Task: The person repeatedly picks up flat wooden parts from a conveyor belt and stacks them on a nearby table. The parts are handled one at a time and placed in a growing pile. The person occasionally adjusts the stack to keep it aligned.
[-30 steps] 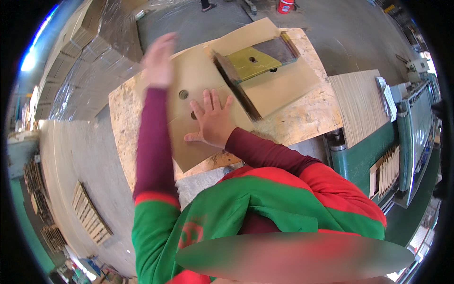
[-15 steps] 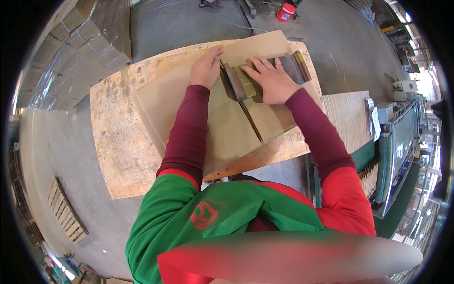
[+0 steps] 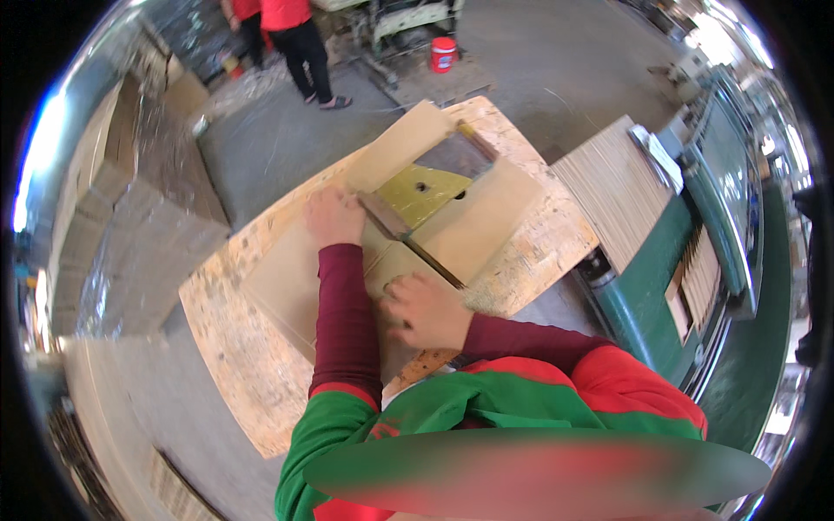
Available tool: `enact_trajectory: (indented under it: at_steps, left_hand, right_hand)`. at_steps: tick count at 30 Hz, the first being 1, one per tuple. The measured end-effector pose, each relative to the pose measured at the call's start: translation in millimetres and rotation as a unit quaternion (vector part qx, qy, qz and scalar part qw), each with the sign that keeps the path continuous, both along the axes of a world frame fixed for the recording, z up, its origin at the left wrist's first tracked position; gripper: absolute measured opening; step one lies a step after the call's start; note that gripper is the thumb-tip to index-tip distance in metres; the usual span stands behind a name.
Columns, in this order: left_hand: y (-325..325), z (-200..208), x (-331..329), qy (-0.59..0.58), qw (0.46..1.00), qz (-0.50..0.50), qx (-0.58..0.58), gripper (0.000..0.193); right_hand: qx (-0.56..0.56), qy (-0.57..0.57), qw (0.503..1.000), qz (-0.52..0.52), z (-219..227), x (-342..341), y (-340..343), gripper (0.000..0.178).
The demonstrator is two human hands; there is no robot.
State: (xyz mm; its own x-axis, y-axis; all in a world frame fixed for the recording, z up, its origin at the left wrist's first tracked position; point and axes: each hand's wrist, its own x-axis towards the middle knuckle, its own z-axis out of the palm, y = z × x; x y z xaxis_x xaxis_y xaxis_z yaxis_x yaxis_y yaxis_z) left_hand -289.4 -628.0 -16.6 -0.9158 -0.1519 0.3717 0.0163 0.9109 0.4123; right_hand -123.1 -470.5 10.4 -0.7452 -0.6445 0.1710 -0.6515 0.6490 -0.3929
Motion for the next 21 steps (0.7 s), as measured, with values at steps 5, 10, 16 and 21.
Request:
enact_trajectory:
  at_steps: [5,10,16,21]
  left_hand:
    - [7.2,24.1,28.8,-0.034,0.997,-0.004,-0.07,0.033]
    - [10.7,34.1,125.6,-0.26,0.951,0.059,-0.158,0.073]
    - [13.3,14.9,157.5,-0.287,0.938,0.122,-0.153,0.075]
    - [8.9,-7.2,147.1,-0.271,0.93,0.137,-0.206,0.069]
  right_hand:
    - [0.056,0.001,0.998,-0.01,-14.0,24.4,-6.1,0.062]
    - [0.048,-0.001,0.998,-0.035,-23.5,36.3,-5.4,0.063]
    - [-0.052,0.05,0.997,-0.008,-15.3,37.4,-3.2,0.054]
    - [-0.211,0.083,0.971,0.074,-22.2,59.0,55.4,0.044]
